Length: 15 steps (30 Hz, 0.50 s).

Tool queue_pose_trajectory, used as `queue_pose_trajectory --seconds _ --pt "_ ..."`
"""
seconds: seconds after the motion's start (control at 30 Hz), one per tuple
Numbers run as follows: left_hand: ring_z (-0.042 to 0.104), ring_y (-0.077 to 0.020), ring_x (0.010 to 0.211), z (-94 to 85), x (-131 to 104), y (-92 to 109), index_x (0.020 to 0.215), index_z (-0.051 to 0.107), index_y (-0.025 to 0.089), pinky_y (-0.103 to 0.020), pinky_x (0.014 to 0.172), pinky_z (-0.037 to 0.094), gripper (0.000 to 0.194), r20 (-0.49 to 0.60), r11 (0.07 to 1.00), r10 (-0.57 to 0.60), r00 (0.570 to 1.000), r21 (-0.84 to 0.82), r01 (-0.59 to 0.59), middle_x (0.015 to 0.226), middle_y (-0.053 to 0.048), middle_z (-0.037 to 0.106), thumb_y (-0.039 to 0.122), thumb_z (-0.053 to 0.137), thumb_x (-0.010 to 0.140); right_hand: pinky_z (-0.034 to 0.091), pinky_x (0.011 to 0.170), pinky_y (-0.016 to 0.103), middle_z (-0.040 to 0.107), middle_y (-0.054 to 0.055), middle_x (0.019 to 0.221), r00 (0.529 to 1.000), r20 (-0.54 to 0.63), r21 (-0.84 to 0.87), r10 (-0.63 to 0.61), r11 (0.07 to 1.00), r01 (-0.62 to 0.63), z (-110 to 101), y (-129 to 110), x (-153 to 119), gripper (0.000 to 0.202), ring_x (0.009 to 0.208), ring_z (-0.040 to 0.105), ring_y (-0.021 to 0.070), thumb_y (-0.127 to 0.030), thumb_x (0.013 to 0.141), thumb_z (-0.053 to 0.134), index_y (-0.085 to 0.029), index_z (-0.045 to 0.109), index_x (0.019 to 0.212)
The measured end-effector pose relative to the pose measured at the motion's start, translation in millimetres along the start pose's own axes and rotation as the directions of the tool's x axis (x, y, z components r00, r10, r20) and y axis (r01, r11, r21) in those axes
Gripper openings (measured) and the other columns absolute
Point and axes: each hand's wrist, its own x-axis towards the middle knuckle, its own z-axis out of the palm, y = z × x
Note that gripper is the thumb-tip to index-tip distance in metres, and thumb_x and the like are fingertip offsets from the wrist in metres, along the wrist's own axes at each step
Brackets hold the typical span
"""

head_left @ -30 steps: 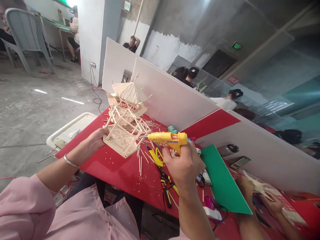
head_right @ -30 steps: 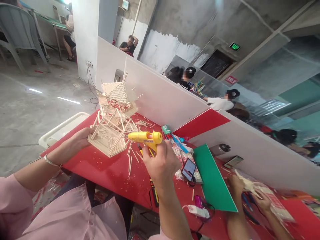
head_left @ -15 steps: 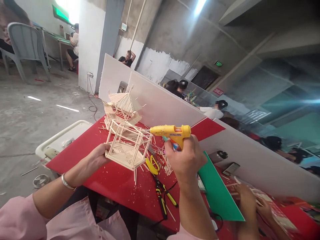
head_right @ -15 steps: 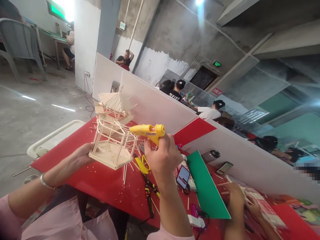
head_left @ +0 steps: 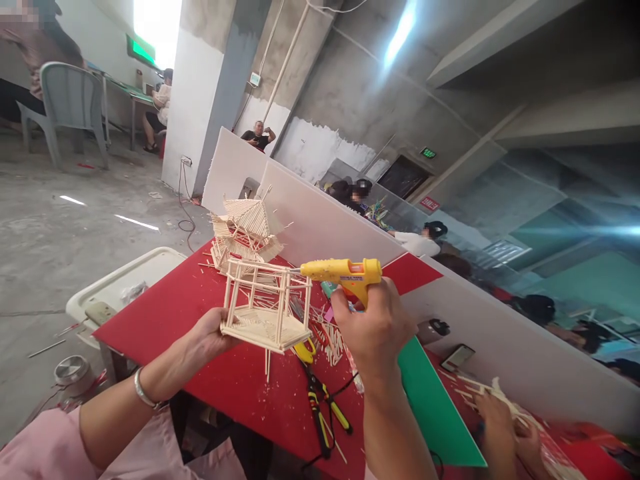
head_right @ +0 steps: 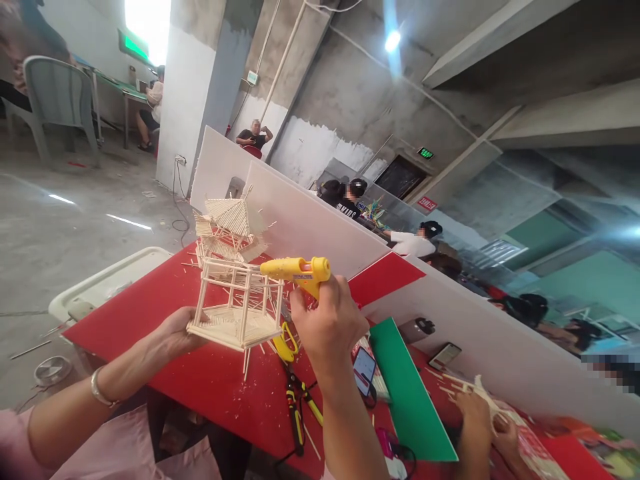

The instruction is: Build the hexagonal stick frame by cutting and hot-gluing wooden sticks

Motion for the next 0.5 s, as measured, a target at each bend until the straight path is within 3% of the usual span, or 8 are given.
queue_pose_trajectory --seconds 0.13,0.43,0.5 --pt "0.064 -0.0377 0.119 -3.1 1.5 -2.3 0.134 0.052 0.005 -0.046 0.092 0.058 0.08 -0.03 0.994 -0.066 0.997 -0.086 0.063 0.115 -0.02 0.072 -0.007 0.042 0.055 0.032 0.051 0.026 0.057 -0.001 0.069 0.999 0.04 0.005 -0.004 1.0 0.003 -1.0 -1.9 -1.4 0.012 0.058 0.052 0.0126 -0.028 0.082 0.063 -0.019 0.055 0.084" --pt "0.064 -0.0367 0.118 -4.1 3.8 -5.8 0.135 0.05 0.003 -0.047 0.091 0.059 0.083 -0.07 0.995 -0.028 0.997 -0.102 0.021 0.112 -0.021 0.072 -0.006 0.041 0.053 0.032 0.051 0.027 0.06 0.0 0.072 0.997 0.064 -0.021 -0.045 0.999 0.046 -4.2 -2.3 -0.6 0.01 0.059 0.053 0.0132 -0.026 0.084 0.063 -0.019 0.057 0.084" --pt "0.065 -0.0378 0.117 -4.9 4.6 -6.0 0.136 0.049 0.004 -0.05 0.091 0.058 0.084 -0.049 0.997 0.036 0.998 -0.06 -0.039 0.111 -0.021 0.073 -0.006 0.04 0.053 0.032 0.051 0.027 0.06 0.0 0.071 0.997 0.06 -0.027 -0.05 0.998 0.052 -4.0 -2.5 -0.4 0.009 0.059 0.053 0.0132 -0.025 0.084 0.063 -0.018 0.057 0.083"
